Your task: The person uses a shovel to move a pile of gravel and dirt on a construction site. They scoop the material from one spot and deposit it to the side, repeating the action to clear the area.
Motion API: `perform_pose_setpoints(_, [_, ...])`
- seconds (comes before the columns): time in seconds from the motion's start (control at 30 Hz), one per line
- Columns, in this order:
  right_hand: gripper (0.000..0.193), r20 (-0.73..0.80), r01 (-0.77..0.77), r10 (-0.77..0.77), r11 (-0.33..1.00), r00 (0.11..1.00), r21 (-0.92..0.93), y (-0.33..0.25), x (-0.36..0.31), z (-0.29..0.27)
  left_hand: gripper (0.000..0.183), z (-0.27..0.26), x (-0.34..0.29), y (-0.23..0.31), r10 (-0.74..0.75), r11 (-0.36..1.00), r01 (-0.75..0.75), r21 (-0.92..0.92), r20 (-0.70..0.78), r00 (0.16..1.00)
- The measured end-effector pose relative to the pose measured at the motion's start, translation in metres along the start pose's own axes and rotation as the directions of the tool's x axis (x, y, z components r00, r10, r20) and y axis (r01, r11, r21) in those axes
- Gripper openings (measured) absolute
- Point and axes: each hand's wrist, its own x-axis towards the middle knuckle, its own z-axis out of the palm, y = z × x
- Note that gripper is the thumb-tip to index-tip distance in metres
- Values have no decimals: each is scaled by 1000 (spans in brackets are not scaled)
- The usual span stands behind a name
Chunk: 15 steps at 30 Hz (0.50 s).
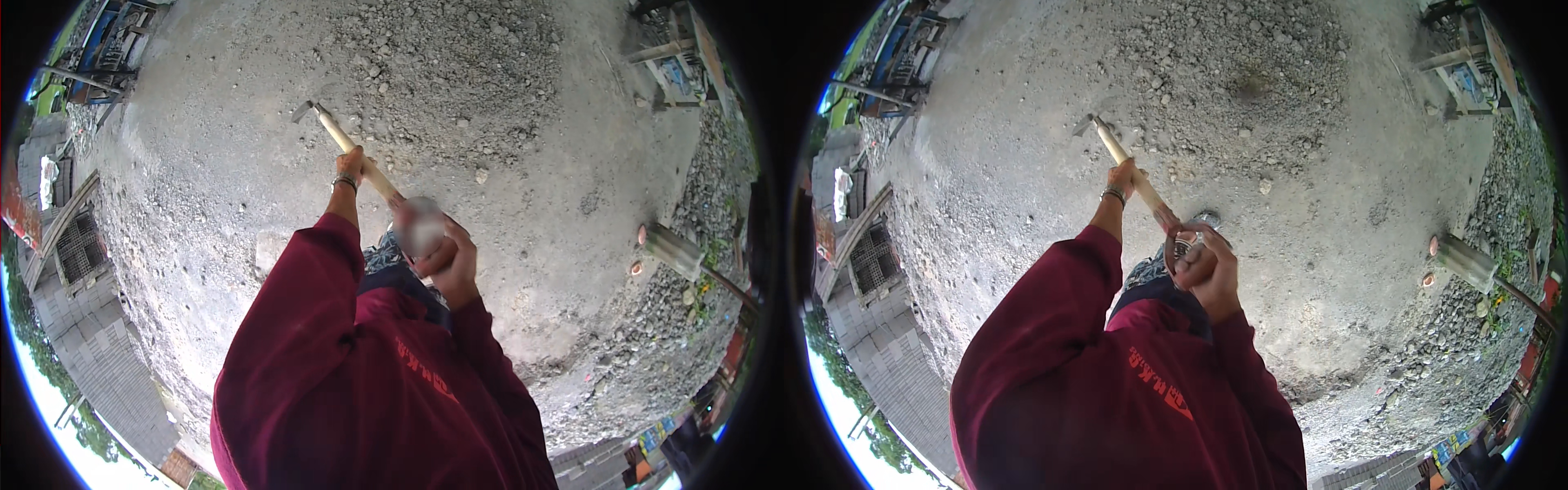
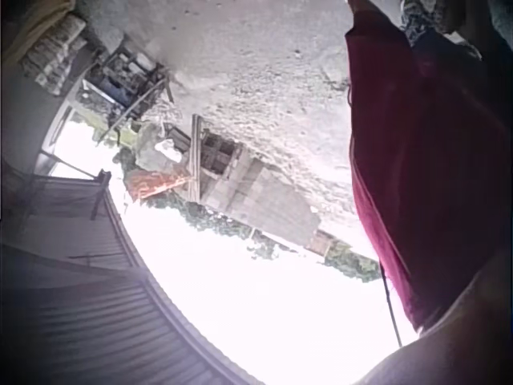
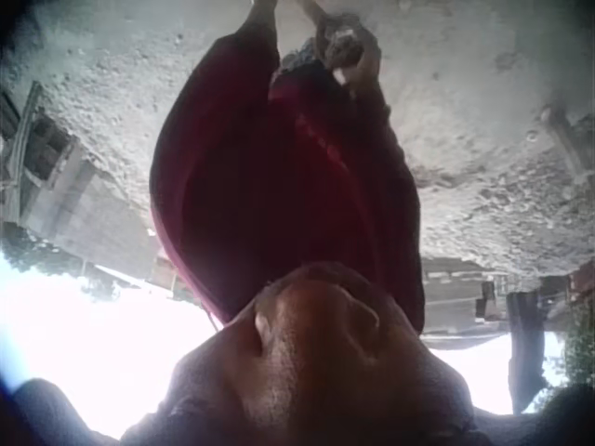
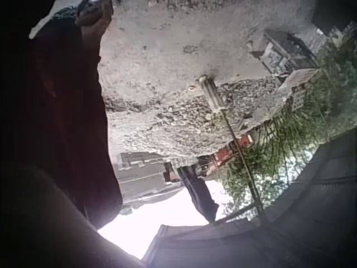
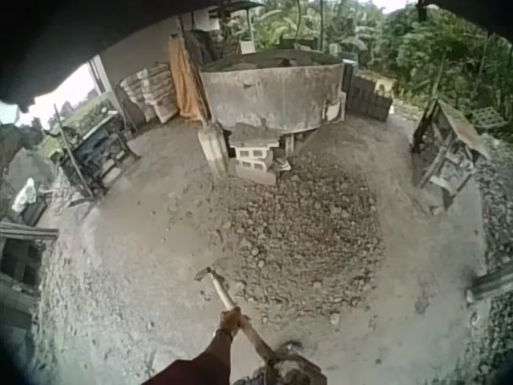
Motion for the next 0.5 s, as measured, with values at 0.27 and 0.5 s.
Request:
perform_pose_setpoints(0.27, [30, -252, 27, -86, 973, 964, -227, -2, -25, -6, 39, -7, 0, -61, -201, 965, 222, -140, 148, 968])
perform_pose_setpoints(0.5, [53, -316, 216, -383, 865, 868, -453, -52, -142, -90, 18, 65, -105, -176, -247, 955, 254, 153, -66, 967])
